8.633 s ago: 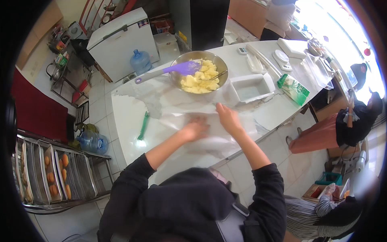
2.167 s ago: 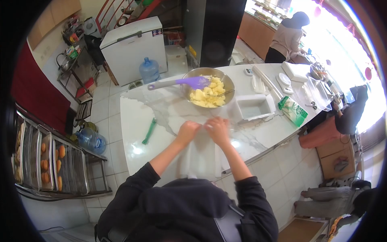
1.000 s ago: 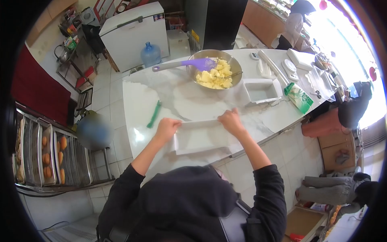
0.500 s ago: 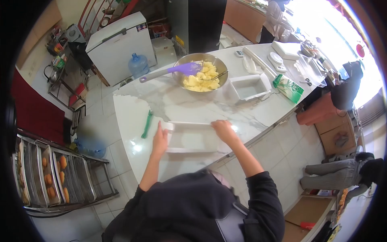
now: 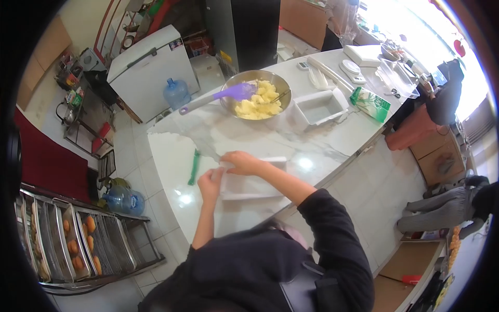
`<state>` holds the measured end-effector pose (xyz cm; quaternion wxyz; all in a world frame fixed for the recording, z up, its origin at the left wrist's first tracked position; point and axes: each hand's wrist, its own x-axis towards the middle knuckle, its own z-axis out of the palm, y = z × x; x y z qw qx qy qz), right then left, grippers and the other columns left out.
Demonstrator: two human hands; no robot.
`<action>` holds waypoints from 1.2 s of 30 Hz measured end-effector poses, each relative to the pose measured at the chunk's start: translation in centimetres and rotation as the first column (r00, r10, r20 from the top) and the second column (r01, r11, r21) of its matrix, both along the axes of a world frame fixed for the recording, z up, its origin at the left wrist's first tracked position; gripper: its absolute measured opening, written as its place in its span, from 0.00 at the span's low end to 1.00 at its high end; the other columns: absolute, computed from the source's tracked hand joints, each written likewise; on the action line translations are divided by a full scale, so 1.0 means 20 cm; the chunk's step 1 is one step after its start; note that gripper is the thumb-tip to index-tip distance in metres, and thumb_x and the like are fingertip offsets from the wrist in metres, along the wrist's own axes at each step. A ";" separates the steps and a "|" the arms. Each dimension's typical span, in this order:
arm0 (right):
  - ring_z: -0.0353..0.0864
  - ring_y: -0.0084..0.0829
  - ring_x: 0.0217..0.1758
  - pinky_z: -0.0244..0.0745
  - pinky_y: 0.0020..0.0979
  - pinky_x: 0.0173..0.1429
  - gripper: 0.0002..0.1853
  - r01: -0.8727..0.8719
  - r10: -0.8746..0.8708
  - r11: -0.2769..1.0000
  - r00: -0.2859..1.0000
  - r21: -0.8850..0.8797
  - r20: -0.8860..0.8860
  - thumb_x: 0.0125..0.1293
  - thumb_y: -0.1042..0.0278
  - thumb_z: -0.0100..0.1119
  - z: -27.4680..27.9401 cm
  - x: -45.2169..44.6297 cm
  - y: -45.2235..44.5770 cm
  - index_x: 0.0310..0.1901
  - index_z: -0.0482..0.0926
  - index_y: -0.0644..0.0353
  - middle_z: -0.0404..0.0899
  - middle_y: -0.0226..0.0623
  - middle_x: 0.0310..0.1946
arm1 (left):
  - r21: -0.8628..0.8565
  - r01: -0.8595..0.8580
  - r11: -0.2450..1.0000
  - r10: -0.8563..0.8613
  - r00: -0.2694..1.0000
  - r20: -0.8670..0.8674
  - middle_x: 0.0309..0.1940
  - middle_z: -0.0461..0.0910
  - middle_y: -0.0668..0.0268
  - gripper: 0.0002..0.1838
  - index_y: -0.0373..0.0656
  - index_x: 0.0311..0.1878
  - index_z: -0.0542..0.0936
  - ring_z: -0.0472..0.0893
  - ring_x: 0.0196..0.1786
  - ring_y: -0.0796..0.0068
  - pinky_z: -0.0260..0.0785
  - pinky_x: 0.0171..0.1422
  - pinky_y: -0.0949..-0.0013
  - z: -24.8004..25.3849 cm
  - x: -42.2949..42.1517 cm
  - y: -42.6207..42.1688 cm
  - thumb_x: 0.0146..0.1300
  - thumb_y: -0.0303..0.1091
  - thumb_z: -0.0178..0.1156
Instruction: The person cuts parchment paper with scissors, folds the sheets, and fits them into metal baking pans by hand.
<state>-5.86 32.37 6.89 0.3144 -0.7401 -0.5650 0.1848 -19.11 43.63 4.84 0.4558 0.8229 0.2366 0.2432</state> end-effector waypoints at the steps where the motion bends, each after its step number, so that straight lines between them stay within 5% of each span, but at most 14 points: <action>1: 0.76 0.42 0.43 0.70 0.38 0.48 0.16 0.043 -0.043 0.995 0.999 0.089 0.000 0.50 0.71 0.62 -0.06 0.01 0.03 0.43 0.75 0.62 0.77 0.43 0.40 | -0.051 -0.045 0.998 0.047 0.999 0.028 0.13 0.73 0.58 0.16 0.35 0.27 0.79 0.66 0.15 0.74 0.60 0.23 0.68 -0.04 -0.01 0.00 0.51 0.42 0.64; 5: 0.77 0.41 0.38 0.70 0.37 0.43 0.12 -0.019 0.024 0.998 0.996 0.059 -0.089 0.51 0.71 0.62 -0.09 0.09 0.05 0.37 0.76 0.65 0.78 0.43 0.34 | -0.101 0.025 0.995 -0.034 0.996 -0.080 0.14 0.75 0.61 0.14 0.35 0.27 0.81 0.70 0.16 0.74 0.62 0.24 0.70 0.00 -0.09 0.03 0.45 0.37 0.69; 13: 0.75 0.45 0.36 0.69 0.39 0.41 0.07 -0.077 0.082 0.996 0.982 0.038 -0.168 0.55 0.70 0.58 -0.06 0.28 -0.07 0.32 0.75 0.65 0.76 0.45 0.30 | -0.123 0.006 0.992 -0.037 0.966 -0.254 0.15 0.77 0.58 0.15 0.33 0.31 0.81 0.74 0.17 0.72 0.64 0.24 0.71 0.00 -0.06 0.00 0.48 0.37 0.67; 20: 0.74 0.45 0.36 0.69 0.40 0.43 0.07 -0.126 0.128 0.990 0.991 0.068 -0.025 0.55 0.69 0.57 -0.11 0.64 -0.49 0.29 0.75 0.65 0.74 0.46 0.29 | -0.219 -0.023 0.976 -0.040 0.960 -0.278 0.24 0.80 0.54 0.15 0.32 0.36 0.79 0.81 0.26 0.68 0.71 0.32 0.69 0.07 0.33 -0.37 0.49 0.34 0.66; 22: 0.74 0.44 0.37 0.69 0.39 0.44 0.08 -0.094 0.100 0.989 0.994 0.110 -0.052 0.55 0.68 0.56 -0.10 0.74 -0.59 0.27 0.74 0.64 0.73 0.45 0.29 | -0.047 -0.069 0.997 0.046 0.927 -0.372 0.26 0.81 0.55 0.13 0.31 0.36 0.79 0.81 0.27 0.70 0.71 0.34 0.70 0.03 0.43 -0.46 0.50 0.30 0.66; 24: 0.73 0.44 0.38 0.69 0.39 0.44 0.09 -0.140 0.143 0.968 0.990 0.210 0.004 0.59 0.68 0.53 -0.18 0.81 -0.64 0.33 0.72 0.66 0.72 0.44 0.32 | -0.065 -0.139 0.988 0.104 0.919 -0.381 0.26 0.81 0.57 0.12 0.30 0.36 0.79 0.80 0.28 0.73 0.71 0.35 0.72 0.08 0.53 -0.60 0.51 0.29 0.65; 28: 0.73 0.45 0.38 0.69 0.39 0.44 0.09 -0.027 0.103 0.943 0.972 0.332 -0.213 0.59 0.67 0.53 -0.22 0.91 -0.69 0.34 0.72 0.65 0.72 0.44 0.31 | -0.266 -0.356 0.896 0.262 0.906 -0.333 0.28 0.81 0.61 0.10 0.29 0.37 0.78 0.79 0.32 0.77 0.69 0.37 0.74 0.04 0.61 -0.74 0.53 0.26 0.63; 33: 0.74 0.47 0.38 0.69 0.40 0.43 0.09 0.056 0.054 0.971 0.895 0.231 -0.444 0.59 0.67 0.54 -0.26 0.97 -0.71 0.32 0.74 0.65 0.74 0.45 0.31 | -0.187 -0.458 0.869 0.370 0.853 -0.368 0.25 0.77 0.67 0.08 0.29 0.33 0.77 0.73 0.28 0.81 0.65 0.34 0.77 0.02 0.65 -0.85 0.56 0.27 0.60; 36: 0.74 0.48 0.37 0.69 0.40 0.43 0.09 0.054 0.068 0.971 0.873 0.234 -0.484 0.58 0.67 0.55 -0.29 0.99 -0.71 0.32 0.75 0.65 0.75 0.46 0.31 | -0.199 -0.413 0.889 0.297 0.850 -0.435 0.22 0.71 0.72 0.09 0.32 0.30 0.75 0.69 0.28 0.82 0.62 0.34 0.77 -0.05 0.58 -0.79 0.57 0.29 0.60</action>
